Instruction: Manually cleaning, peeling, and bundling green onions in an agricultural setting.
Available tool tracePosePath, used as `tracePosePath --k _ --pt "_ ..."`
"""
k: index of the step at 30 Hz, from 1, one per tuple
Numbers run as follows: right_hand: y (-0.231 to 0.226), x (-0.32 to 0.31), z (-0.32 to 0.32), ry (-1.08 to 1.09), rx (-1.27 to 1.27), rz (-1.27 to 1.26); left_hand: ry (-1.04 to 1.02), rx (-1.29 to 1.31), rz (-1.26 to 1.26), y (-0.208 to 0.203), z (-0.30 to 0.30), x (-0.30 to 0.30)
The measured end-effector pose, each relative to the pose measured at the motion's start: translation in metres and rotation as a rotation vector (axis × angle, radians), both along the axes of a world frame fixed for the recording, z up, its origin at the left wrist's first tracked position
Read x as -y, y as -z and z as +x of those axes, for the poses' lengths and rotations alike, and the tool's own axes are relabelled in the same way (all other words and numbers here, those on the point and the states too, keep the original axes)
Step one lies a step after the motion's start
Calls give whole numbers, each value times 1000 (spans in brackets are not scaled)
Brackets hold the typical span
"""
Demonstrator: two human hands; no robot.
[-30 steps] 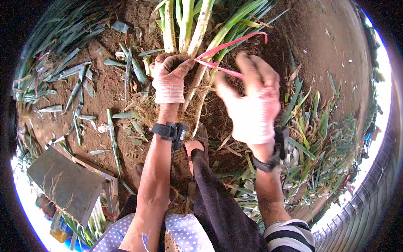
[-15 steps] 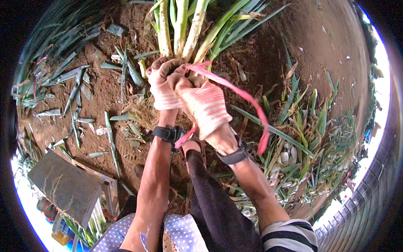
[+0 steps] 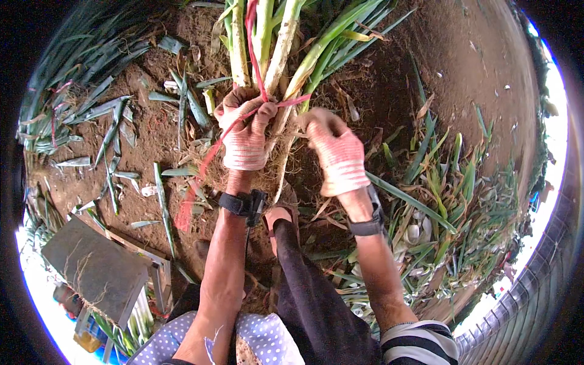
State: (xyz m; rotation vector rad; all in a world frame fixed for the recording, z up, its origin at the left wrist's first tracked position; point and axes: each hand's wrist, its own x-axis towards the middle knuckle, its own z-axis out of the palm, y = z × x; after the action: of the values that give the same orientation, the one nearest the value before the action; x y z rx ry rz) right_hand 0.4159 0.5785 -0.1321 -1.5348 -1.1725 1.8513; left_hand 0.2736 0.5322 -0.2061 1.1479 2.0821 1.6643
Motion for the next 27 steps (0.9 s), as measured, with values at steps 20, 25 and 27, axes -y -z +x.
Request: tracePosePath --k 20,25,27 --pt "3 -50 -89 -625 279 814 -137 1071 229 6 -5 9" --pt "2 -60 -94 -574 258 401 -152 1147 234 2 -8 11" --pt "15 -57 -91 -283 -130 198 -143 1173 288 0 -11 11"
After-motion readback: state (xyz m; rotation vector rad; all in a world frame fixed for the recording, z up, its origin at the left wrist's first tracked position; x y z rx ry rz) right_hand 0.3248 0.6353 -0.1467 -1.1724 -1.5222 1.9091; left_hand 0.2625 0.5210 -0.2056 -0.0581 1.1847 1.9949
